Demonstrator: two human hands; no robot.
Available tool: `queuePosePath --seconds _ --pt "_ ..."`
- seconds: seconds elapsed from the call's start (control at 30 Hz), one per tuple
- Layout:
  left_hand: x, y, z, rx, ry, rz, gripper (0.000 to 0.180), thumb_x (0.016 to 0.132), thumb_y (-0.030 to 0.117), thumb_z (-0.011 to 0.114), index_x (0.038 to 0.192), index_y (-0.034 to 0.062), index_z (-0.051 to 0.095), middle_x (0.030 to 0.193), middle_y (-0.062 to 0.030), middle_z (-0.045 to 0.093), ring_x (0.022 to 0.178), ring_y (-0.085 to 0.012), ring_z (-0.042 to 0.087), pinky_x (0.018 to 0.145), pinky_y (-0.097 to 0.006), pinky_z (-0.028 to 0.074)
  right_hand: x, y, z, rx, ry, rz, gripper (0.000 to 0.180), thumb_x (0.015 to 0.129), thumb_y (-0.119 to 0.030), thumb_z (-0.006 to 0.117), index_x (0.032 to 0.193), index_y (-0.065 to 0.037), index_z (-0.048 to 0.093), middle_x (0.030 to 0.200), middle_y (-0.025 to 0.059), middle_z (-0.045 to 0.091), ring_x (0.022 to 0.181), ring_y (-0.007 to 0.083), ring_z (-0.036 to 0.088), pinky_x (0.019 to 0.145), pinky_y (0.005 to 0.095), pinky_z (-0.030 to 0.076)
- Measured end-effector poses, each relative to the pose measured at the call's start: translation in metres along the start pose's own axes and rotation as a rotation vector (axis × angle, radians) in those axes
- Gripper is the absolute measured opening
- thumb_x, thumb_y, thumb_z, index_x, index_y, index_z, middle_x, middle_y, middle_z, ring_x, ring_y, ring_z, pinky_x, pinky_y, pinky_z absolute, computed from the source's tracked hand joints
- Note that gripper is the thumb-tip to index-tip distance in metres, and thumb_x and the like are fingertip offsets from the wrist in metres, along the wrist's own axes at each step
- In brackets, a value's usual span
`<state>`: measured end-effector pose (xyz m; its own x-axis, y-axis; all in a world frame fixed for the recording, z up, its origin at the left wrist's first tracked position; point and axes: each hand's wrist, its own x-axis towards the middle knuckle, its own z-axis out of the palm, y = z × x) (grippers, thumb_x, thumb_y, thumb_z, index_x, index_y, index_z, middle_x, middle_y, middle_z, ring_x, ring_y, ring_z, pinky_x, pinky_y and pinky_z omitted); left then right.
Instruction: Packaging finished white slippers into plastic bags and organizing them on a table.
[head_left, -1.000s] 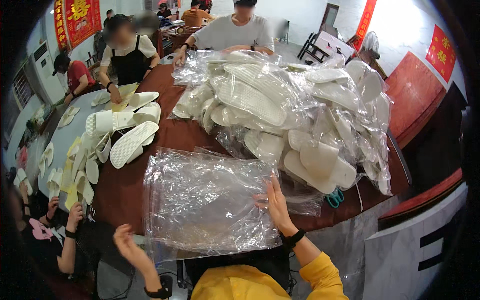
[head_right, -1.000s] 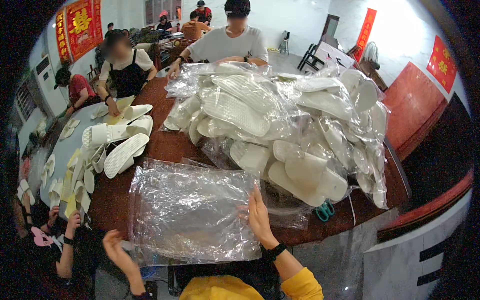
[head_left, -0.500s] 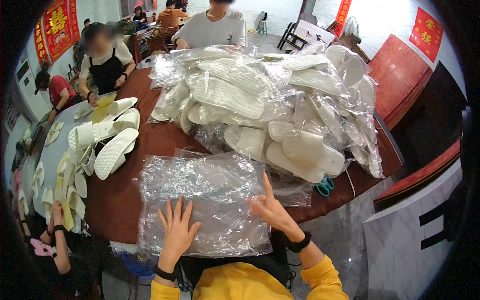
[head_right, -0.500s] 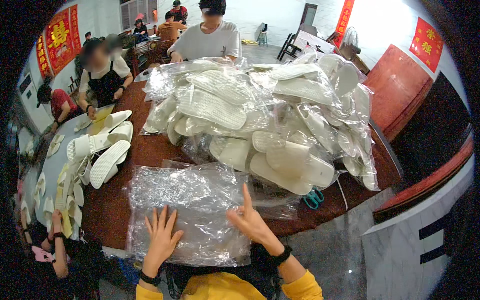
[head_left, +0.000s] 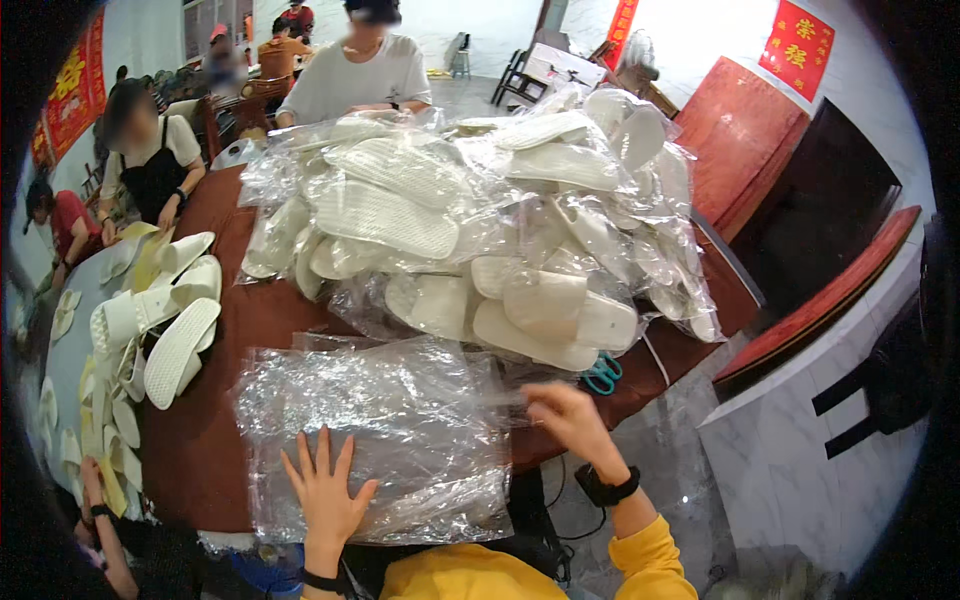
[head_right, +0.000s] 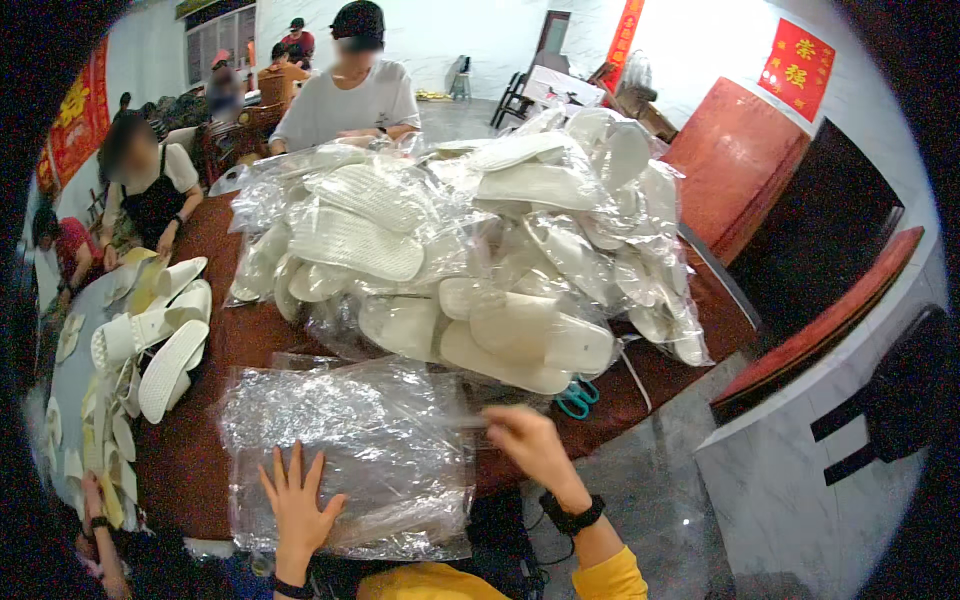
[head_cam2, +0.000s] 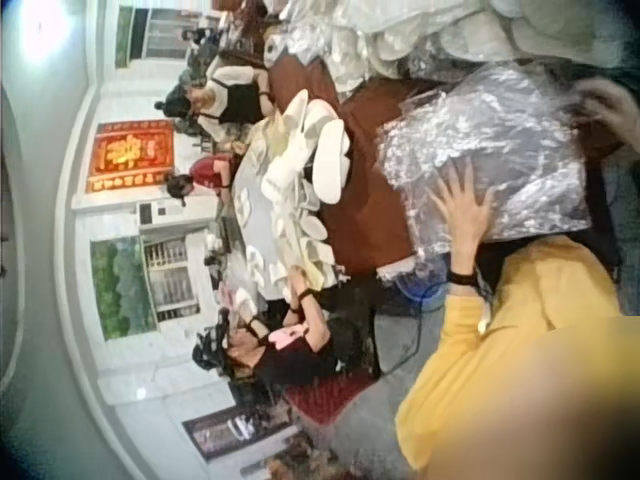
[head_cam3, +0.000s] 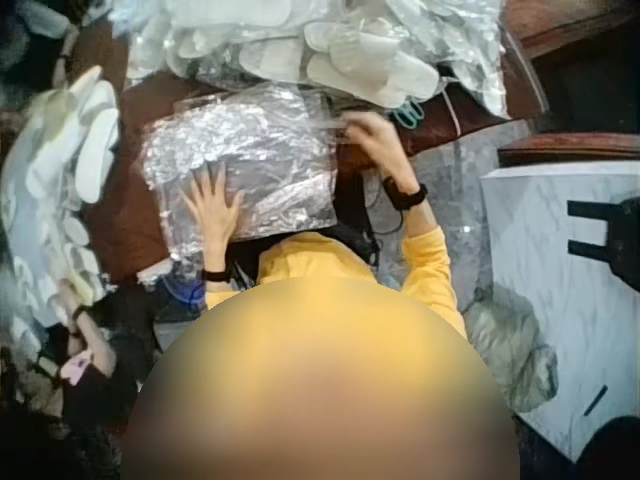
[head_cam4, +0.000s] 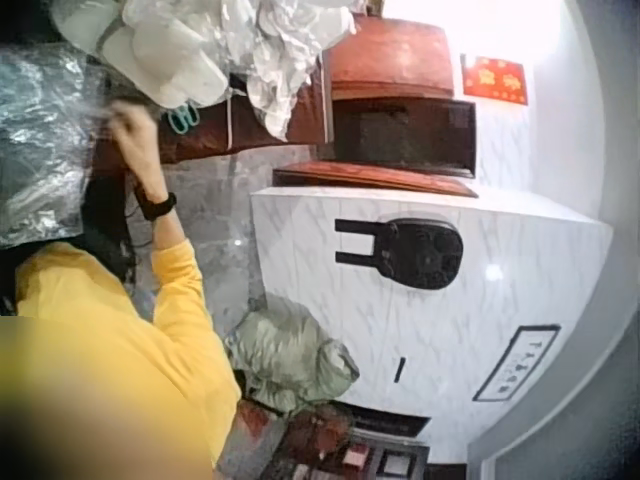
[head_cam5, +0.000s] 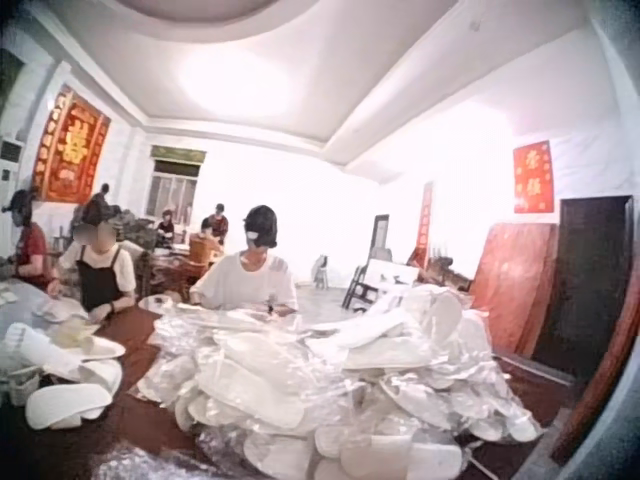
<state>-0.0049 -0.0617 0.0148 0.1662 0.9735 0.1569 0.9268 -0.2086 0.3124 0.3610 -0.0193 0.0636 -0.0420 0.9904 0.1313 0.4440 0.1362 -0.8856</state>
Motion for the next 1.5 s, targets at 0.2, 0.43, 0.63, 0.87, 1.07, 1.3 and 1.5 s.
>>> queuePosePath --seconds 0.2,0.43,0.63,0.87,1.07,1.3,1.5 --pt "-0.002 0.001 0.001 0.001 0.004 -0.063 0.069 0.075 0.041 0.067 0.137 0.0141 0.052 0.152 -0.0161 0.033 0.143 -0.0438 0.017 0.114 -0.065 0.003 0.046 0.080 -0.081 -0.239 0.752 -0.018 0.062 0.088 -0.023 0.069 0.141 -0.007 0.041 0.143 0.0197 0.036 0.128 0.0324 0.042 0.104 0.0410 0.038" --pt "-0.003 -0.003 0.005 0.025 0.025 -0.041 0.065 0.083 0.053 0.058 0.135 0.0149 0.054 0.149 -0.0179 0.036 0.142 -0.0456 0.018 0.112 -0.068 0.005 0.084 0.098 -0.108 -0.287 0.901 0.188 0.098 0.077 -0.044 0.076 0.149 -0.001 0.025 0.148 0.0295 0.029 0.138 0.0399 0.031 0.110 0.0437 0.030" --pt "-0.004 -0.004 0.005 -0.001 0.048 -0.047 0.064 0.080 0.050 0.061 0.133 0.0149 0.055 0.149 -0.0177 0.036 0.142 -0.0456 0.018 0.112 -0.068 0.005 0.068 0.089 -0.122 0.187 0.453 0.295 0.042 0.089 -0.027 0.064 0.116 0.006 0.061 0.105 0.0126 0.067 0.097 0.0213 0.064 0.083 0.0312 0.048" --pt "-0.004 -0.002 0.001 0.003 0.038 -0.060 0.065 0.077 0.046 0.066 0.134 0.0163 0.054 0.149 -0.0169 0.036 0.142 -0.0451 0.018 0.112 -0.069 0.005 0.029 0.004 -0.087 0.940 0.503 0.250 0.025 0.095 -0.020 0.053 0.111 -0.002 0.059 0.097 0.0070 0.066 0.089 0.0144 0.064 0.065 0.0264 0.053" --pt "-0.005 -0.005 0.006 -0.007 0.052 -0.056 0.067 0.074 0.040 0.072 0.135 0.0173 0.055 0.151 -0.0153 0.034 0.143 -0.0434 0.016 0.113 -0.066 0.004 -0.006 -0.078 0.001 0.740 -0.414 0.066 0.067 0.099 -0.021 0.051 0.153 -0.008 0.013 0.143 0.0164 0.043 0.129 0.0273 0.047 0.107 0.0421 0.040" --pt "-0.008 -0.006 -0.007 0.028 0.047 -0.002 0.058 0.078 0.047 0.067 0.124 0.0112 0.060 0.137 -0.0178 0.050 0.135 -0.0424 0.034 0.111 -0.064 0.017 0.010 -0.127 0.002 0.232 -0.278 -0.072 0.032 0.098 -0.012 0.052 0.125 0.003 0.058 0.122 0.0116 0.064 0.113 0.0194 0.059 0.099 0.0317 0.044" --pt "0.016 0.001 -0.010 -0.112 -0.066 0.007 0.059 0.079 0.048 0.065 0.125 0.0112 0.060 0.134 -0.0177 0.052 0.133 -0.0435 0.035 0.110 -0.064 0.018 0.043 -0.026 0.013 0.379 -0.210 0.222 0.034 0.102 -0.021 0.050 0.127 0.001 0.055 0.113 0.0105 0.063 0.101 0.0151 0.062 0.086 0.0283 0.052"
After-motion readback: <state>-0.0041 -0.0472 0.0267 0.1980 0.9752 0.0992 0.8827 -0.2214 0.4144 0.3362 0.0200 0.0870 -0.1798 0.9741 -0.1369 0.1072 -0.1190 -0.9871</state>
